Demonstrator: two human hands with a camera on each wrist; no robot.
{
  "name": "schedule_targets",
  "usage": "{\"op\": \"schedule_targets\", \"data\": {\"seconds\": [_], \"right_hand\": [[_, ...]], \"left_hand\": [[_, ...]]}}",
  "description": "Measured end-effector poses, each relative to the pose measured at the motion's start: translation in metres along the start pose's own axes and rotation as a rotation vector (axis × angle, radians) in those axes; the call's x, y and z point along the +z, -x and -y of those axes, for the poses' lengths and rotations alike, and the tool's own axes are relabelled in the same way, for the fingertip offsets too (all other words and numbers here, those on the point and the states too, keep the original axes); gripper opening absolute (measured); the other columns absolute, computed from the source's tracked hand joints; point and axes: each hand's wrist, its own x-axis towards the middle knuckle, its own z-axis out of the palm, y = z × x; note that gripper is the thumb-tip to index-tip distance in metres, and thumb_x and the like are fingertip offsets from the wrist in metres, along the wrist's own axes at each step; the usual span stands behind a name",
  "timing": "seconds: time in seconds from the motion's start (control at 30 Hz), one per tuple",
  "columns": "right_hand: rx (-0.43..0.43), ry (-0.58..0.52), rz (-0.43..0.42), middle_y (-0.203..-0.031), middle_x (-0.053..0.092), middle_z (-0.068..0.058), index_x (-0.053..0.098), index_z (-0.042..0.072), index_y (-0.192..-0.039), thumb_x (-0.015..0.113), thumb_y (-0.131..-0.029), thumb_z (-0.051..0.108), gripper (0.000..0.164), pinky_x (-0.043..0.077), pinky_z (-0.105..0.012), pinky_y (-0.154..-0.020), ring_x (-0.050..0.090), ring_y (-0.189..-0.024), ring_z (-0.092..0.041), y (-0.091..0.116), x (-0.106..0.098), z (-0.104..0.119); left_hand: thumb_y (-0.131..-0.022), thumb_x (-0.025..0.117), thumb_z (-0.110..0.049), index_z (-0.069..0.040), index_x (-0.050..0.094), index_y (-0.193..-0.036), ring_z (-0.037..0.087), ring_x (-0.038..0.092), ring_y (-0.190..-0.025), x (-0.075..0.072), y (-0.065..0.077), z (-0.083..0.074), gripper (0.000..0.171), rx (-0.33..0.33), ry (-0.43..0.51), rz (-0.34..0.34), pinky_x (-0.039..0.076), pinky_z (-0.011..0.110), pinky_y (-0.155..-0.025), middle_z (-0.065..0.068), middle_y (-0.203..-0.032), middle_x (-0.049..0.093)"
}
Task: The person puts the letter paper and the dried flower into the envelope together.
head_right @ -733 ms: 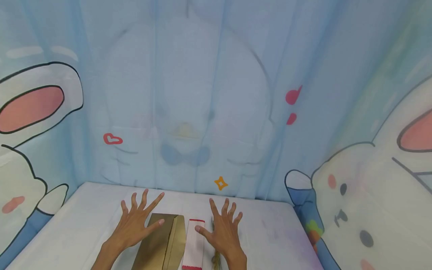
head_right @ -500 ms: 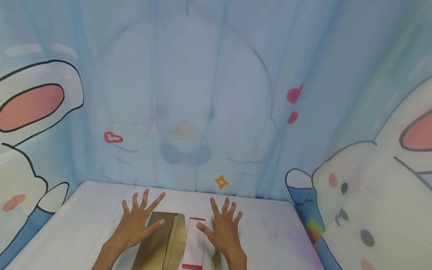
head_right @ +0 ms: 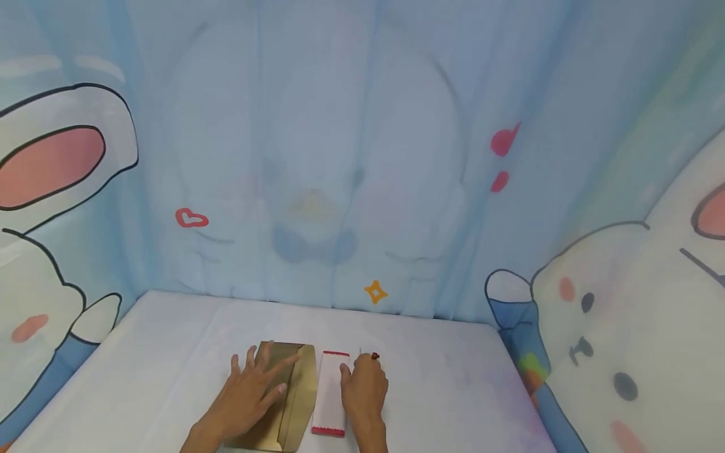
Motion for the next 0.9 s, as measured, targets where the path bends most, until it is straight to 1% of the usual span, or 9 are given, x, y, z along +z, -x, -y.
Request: {"op": "schedule_targets", "data": {"seconds": [0.1,0.2,0.3,0.43,0.5,0.6,0.7,0.83,0.9], "right_hand": [[0.037,-0.009,0.041,-0.080,0.074,-0.017,0.075,-0.010,-0.097,0.092,-0.086,0.013,0.030,0.060,-0.043,-0.066,0.067,-0.069,-0.024,0.006,0.010,-0.003],[0.055,-0.008,0.073,-0.075,0.068,-0.014,0.073,-0.009,-0.097,0.092,-0.086,0.013,0.031,0.053,-0.038,-0.062,0.058,-0.065,-0.021,0.009,0.019,-0.004],[0.058,0.023,0.081,-0.073,0.062,-0.011,0.071,-0.008,-0.095,0.093,-0.086,0.014,0.032,0.047,-0.038,-0.061,0.054,-0.066,-0.021,0.011,0.025,-0.003],[0.066,0.037,0.082,-0.076,0.061,-0.012,0.069,-0.008,-0.095,0.093,-0.084,0.012,0.033,0.049,-0.042,-0.063,0.057,-0.070,-0.024,0.012,0.030,0.001],[0.077,0.016,0.079,-0.077,0.061,-0.013,0.068,-0.009,-0.096,0.093,-0.083,0.010,0.033,0.048,-0.042,-0.063,0.057,-0.071,-0.025,0.013,0.031,0.004],[0.093,-0.025,0.066,-0.078,0.061,-0.014,0.068,-0.011,-0.098,0.091,-0.084,0.006,0.031,0.047,-0.042,-0.063,0.058,-0.072,-0.026,0.015,0.032,0.006],[0.100,-0.067,0.034,-0.082,0.065,-0.016,0.070,-0.010,-0.098,0.085,-0.088,0.001,0.021,0.053,-0.046,-0.067,0.063,-0.075,-0.029,0.018,0.032,0.005],[0.122,-0.142,-0.001,-0.086,0.072,-0.019,0.072,-0.008,-0.095,0.073,-0.093,-0.006,0.004,0.058,-0.052,-0.072,0.069,-0.079,-0.034,0.019,0.030,0.001],[0.152,-0.178,-0.006,-0.086,0.073,-0.019,0.073,-0.007,-0.095,0.070,-0.094,-0.006,0.003,0.057,-0.050,-0.072,0.069,-0.078,-0.033,0.018,0.030,-0.002]], "left_hand": [[-0.108,0.067,-0.035,-0.033,0.052,-0.162,0.075,0.037,-0.147,0.009,0.004,-0.001,0.056,0.001,0.051,0.007,0.023,0.093,-0.115,0.039,-0.167,0.041],[-0.107,0.067,-0.040,-0.031,0.054,-0.161,0.077,0.038,-0.145,0.016,0.007,0.000,0.056,-0.007,0.069,0.030,0.025,0.094,-0.113,0.041,-0.165,0.041],[-0.108,0.065,-0.045,-0.030,0.056,-0.160,0.077,0.037,-0.146,0.020,0.010,0.000,0.055,-0.034,0.089,0.070,0.025,0.093,-0.114,0.039,-0.167,0.039],[-0.106,0.067,-0.046,-0.027,0.058,-0.159,0.074,0.033,-0.150,0.023,0.012,0.000,0.057,-0.067,0.087,0.109,0.027,0.091,-0.116,0.037,-0.169,0.039],[-0.105,0.069,-0.046,-0.024,0.058,-0.158,0.074,0.031,-0.152,0.023,0.013,0.000,0.058,-0.072,0.084,0.113,0.027,0.090,-0.117,0.037,-0.168,0.040],[-0.104,0.072,-0.044,-0.020,0.058,-0.157,0.074,0.029,-0.153,0.024,0.013,0.000,0.060,-0.069,0.088,0.100,0.029,0.088,-0.118,0.038,-0.166,0.041],[-0.103,0.072,-0.041,-0.018,0.058,-0.156,0.073,0.030,-0.152,0.025,0.014,0.001,0.059,-0.063,0.096,0.084,0.031,0.086,-0.118,0.038,-0.165,0.043],[-0.103,0.072,-0.038,-0.017,0.059,-0.155,0.072,0.033,-0.151,0.027,0.015,0.002,0.057,-0.069,0.096,0.075,0.033,0.085,-0.118,0.037,-0.163,0.046],[-0.103,0.072,-0.037,-0.018,0.059,-0.154,0.072,0.035,-0.151,0.028,0.015,0.003,0.056,-0.071,0.091,0.071,0.034,0.084,-0.118,0.037,-0.163,0.047]]}}
